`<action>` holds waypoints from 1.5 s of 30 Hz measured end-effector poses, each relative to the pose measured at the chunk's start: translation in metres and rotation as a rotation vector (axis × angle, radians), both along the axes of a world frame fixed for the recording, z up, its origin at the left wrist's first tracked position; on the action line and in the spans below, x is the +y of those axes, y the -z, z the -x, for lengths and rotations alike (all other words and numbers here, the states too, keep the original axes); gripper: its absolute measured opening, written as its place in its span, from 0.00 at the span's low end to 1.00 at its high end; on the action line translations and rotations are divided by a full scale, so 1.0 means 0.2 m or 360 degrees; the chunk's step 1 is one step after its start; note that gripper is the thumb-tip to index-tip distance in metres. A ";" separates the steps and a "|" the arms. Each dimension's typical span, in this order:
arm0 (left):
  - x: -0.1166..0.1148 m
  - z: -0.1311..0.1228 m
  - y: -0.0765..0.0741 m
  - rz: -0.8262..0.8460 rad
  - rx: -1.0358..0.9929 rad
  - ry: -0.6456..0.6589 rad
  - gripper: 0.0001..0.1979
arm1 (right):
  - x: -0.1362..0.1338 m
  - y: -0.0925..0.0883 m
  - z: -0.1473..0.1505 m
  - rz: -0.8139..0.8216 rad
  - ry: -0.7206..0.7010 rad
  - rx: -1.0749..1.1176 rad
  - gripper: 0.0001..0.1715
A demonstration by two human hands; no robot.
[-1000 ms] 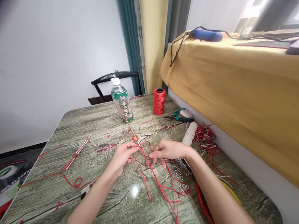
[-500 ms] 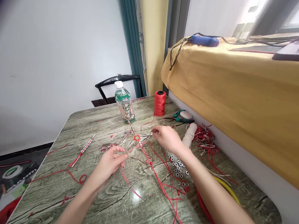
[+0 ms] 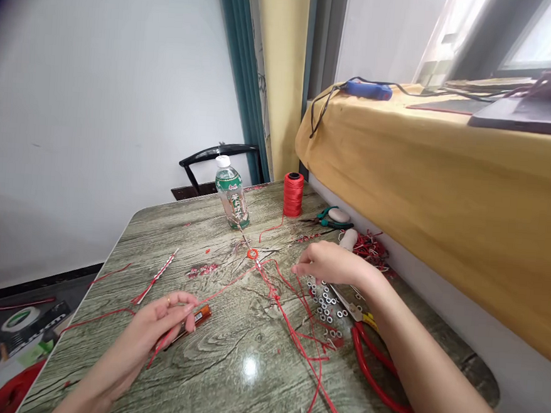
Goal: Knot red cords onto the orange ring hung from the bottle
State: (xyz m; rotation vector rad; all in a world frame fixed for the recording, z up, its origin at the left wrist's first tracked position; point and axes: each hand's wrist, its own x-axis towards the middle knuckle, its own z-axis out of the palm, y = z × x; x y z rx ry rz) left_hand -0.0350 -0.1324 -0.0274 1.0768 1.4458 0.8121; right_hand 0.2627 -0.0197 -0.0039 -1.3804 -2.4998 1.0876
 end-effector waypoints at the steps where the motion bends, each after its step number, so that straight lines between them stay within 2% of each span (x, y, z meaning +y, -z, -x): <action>1: -0.02 0.01 -0.01 0.0006 -0.0018 0.0012 0.12 | 0.00 -0.01 0.00 -0.0105 0.0059 -0.0052 0.19; 3: -0.05 0.04 -0.02 0.0023 -0.0060 0.0018 0.12 | 0.02 -0.01 0.04 -0.0366 0.0174 -0.0117 0.18; 5: -0.07 0.05 -0.03 0.0037 -0.0106 0.0012 0.12 | 0.05 0.04 0.11 -0.0490 0.0225 0.0050 0.12; 6: -0.08 0.05 -0.03 0.0041 -0.0131 0.0006 0.12 | 0.06 0.08 0.15 -0.0459 0.0193 0.0180 0.11; 9: -0.09 0.05 -0.02 0.0042 -0.0206 -0.0017 0.11 | 0.11 0.22 0.26 -0.0139 0.0108 0.0480 0.21; 11: -0.08 0.05 -0.02 0.0040 -0.0230 -0.0066 0.12 | 0.13 0.28 0.29 0.0028 0.0126 0.0529 0.19; 13: -0.07 0.05 -0.01 0.0035 -0.0236 -0.0172 0.13 | 0.14 0.30 0.28 0.0070 0.0147 0.0538 0.17; 16: -0.06 0.06 0.01 0.0007 -0.0260 -0.0375 0.14 | 0.13 0.26 0.18 0.0147 0.0198 0.0648 0.19; 19: -0.05 0.08 0.03 0.0009 -0.0319 -0.0491 0.15 | 0.08 0.15 0.05 0.0361 0.0340 0.0890 0.21; 21: -0.05 0.08 0.05 0.0029 -0.0352 -0.0518 0.16 | 0.02 0.08 -0.04 0.0391 0.0442 0.0983 0.20; 27: -0.04 0.08 0.06 0.0009 -0.0339 -0.0538 0.17 | -0.12 -0.10 -0.26 0.0337 0.0714 0.1148 0.12; 33: -0.04 0.07 0.05 -0.0047 -0.0301 -0.0563 0.17 | -0.25 -0.21 -0.40 0.0063 0.0937 0.1378 0.11; 39: -0.04 0.09 0.07 -0.0163 -0.0384 -0.0783 0.18 | -0.34 -0.25 -0.48 -0.0240 0.1247 0.1739 0.11; 45: -0.03 0.08 0.08 -0.0289 -0.0620 -0.0997 0.15 | -0.37 -0.20 -0.51 -0.0262 0.1333 0.1912 0.19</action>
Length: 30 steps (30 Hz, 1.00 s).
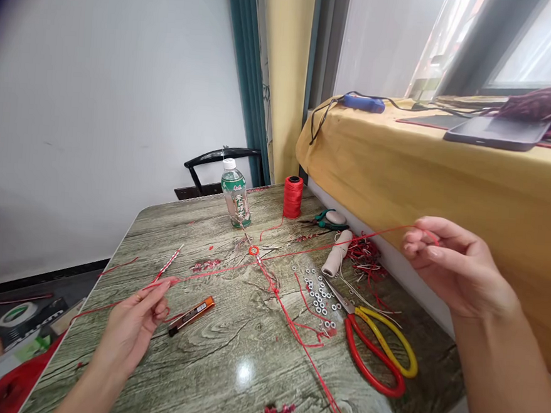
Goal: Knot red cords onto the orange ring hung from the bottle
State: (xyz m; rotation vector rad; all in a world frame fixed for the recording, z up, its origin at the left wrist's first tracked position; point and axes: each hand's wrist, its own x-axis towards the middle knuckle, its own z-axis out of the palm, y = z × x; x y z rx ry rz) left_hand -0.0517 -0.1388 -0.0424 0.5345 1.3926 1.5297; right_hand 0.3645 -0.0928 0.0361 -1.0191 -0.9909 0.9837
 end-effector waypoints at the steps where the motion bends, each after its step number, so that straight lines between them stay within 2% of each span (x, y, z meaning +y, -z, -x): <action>1: 0.00 -0.01 0.00 -0.0024 -0.0022 -0.0016 0.14 | 0.00 0.01 0.00 0.0021 0.0001 0.0002 0.20; 5: 0.01 -0.05 -0.03 -0.0145 -0.0076 -0.0099 0.12 | 0.00 0.03 0.03 0.0088 -0.0038 0.0050 0.27; 6: 0.02 -0.06 -0.04 -0.0180 -0.0091 -0.0131 0.12 | 0.00 0.03 0.04 0.0063 -0.0041 0.0077 0.26; 11: 0.02 -0.09 -0.08 -0.0291 -0.0178 -0.0267 0.12 | 0.01 -0.01 0.06 -0.0075 0.0034 0.0208 0.09; 17: 0.06 -0.13 -0.07 -0.0366 -0.0222 -0.0367 0.14 | 0.09 0.02 0.13 -0.0039 0.0001 0.0109 0.11; 21: 0.10 -0.19 -0.07 -0.0348 -0.0191 -0.0246 0.15 | 0.16 0.04 0.24 0.0045 0.0011 -0.0247 0.11; 24: 0.15 -0.23 -0.07 -0.0318 -0.0165 -0.0126 0.15 | 0.23 0.04 0.34 0.0139 -0.0097 -0.0305 0.15; 27: 0.20 -0.28 -0.06 -0.0219 -0.0064 0.0052 0.18 | 0.31 0.10 0.43 0.0188 -0.0328 -0.0470 0.22; 30: 0.23 -0.36 -0.02 -0.0080 0.0050 0.0248 0.23 | 0.37 0.24 0.54 0.0316 -0.0677 -0.0813 0.22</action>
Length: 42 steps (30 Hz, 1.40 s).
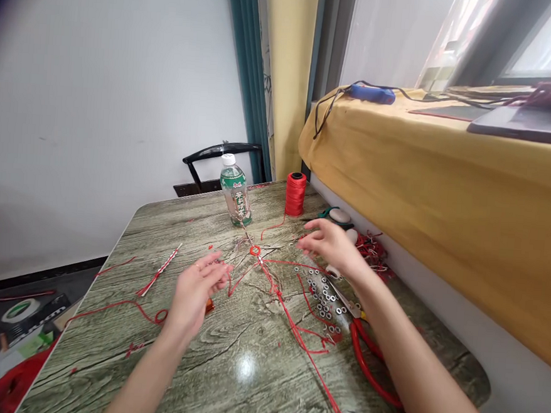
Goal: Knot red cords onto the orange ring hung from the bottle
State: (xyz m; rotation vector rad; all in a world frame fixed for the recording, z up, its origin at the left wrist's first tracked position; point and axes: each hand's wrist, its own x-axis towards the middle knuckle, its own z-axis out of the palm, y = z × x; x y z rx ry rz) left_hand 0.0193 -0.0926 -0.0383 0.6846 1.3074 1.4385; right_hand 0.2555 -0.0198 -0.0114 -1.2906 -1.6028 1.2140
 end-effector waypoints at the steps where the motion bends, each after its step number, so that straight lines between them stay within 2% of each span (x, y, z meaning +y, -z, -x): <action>1: 0.01 -0.03 0.02 0.0038 0.0034 0.0058 0.22 | 0.01 0.05 0.04 0.0030 -0.0089 -0.0118 0.19; 4: 0.03 -0.11 0.09 0.0122 0.0098 0.0244 0.12 | 0.04 0.20 0.15 -0.0002 -0.0303 -0.0383 0.10; 6: 0.04 -0.15 0.14 0.0168 0.0105 0.0319 0.09 | 0.04 0.26 0.19 -0.0049 -0.0351 -0.0493 0.09; 8: 0.06 -0.18 0.19 0.0188 0.0109 0.0345 0.07 | 0.03 0.28 0.21 -0.0122 -0.0356 -0.0561 0.10; 12: 0.08 -0.20 0.23 0.0212 0.0127 0.0297 0.08 | 0.01 0.28 0.21 -0.0225 -0.0352 -0.0635 0.11; 21: 0.11 -0.22 0.25 0.0217 0.0135 0.0233 0.08 | -0.02 0.30 0.24 -0.0333 -0.0238 -0.0873 0.09; 29: 0.11 -0.22 0.26 0.0272 0.0161 0.0240 0.07 | -0.04 0.28 0.26 -0.0328 -0.0156 -0.1047 0.10; 37: 0.13 -0.24 0.25 0.0252 0.0143 0.0243 0.06 | -0.03 0.31 0.26 -0.0175 -0.0318 -0.0738 0.11; 42: 0.14 -0.25 0.25 0.0217 0.0157 0.0228 0.09 | -0.02 0.34 0.25 -0.0008 -0.0395 -0.0517 0.10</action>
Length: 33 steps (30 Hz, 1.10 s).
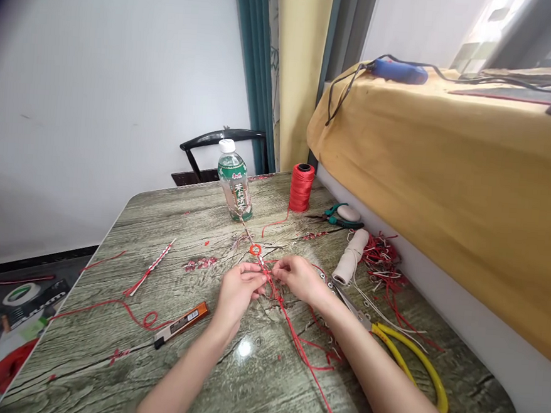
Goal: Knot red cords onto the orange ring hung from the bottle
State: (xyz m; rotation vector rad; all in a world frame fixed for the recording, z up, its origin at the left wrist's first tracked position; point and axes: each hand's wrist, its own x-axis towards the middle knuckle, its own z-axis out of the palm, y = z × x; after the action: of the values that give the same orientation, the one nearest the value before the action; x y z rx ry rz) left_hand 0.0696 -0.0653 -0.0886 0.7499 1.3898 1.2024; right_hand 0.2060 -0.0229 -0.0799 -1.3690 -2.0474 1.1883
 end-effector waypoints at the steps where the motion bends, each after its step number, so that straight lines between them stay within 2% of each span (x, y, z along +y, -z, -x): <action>1: 0.00 0.00 0.00 -0.0011 0.0015 -0.0005 0.09 | 0.00 0.00 0.00 0.0052 0.0003 0.0029 0.09; 8: 0.01 0.00 0.02 -0.0047 0.0052 0.0011 0.09 | 0.00 -0.03 -0.01 0.0347 0.0042 0.0191 0.07; 21: -0.01 -0.01 -0.03 -0.0045 -0.0008 -0.0076 0.11 | -0.02 -0.04 0.01 0.0402 0.0141 0.0302 0.06; 28: -0.01 -0.01 -0.02 -0.0067 -0.0048 -0.0075 0.12 | -0.02 -0.03 0.00 0.0212 0.0089 0.0209 0.07; 33: -0.01 0.00 -0.02 -0.0041 -0.0061 -0.0081 0.11 | -0.07 -0.08 0.01 -0.0312 0.0003 -0.0024 0.12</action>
State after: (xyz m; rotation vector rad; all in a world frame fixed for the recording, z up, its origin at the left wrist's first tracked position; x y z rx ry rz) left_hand 0.0704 -0.0670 -0.0853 0.7096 1.3714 1.2699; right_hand 0.2035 -0.0360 -0.0639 -1.2892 -2.1095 0.9498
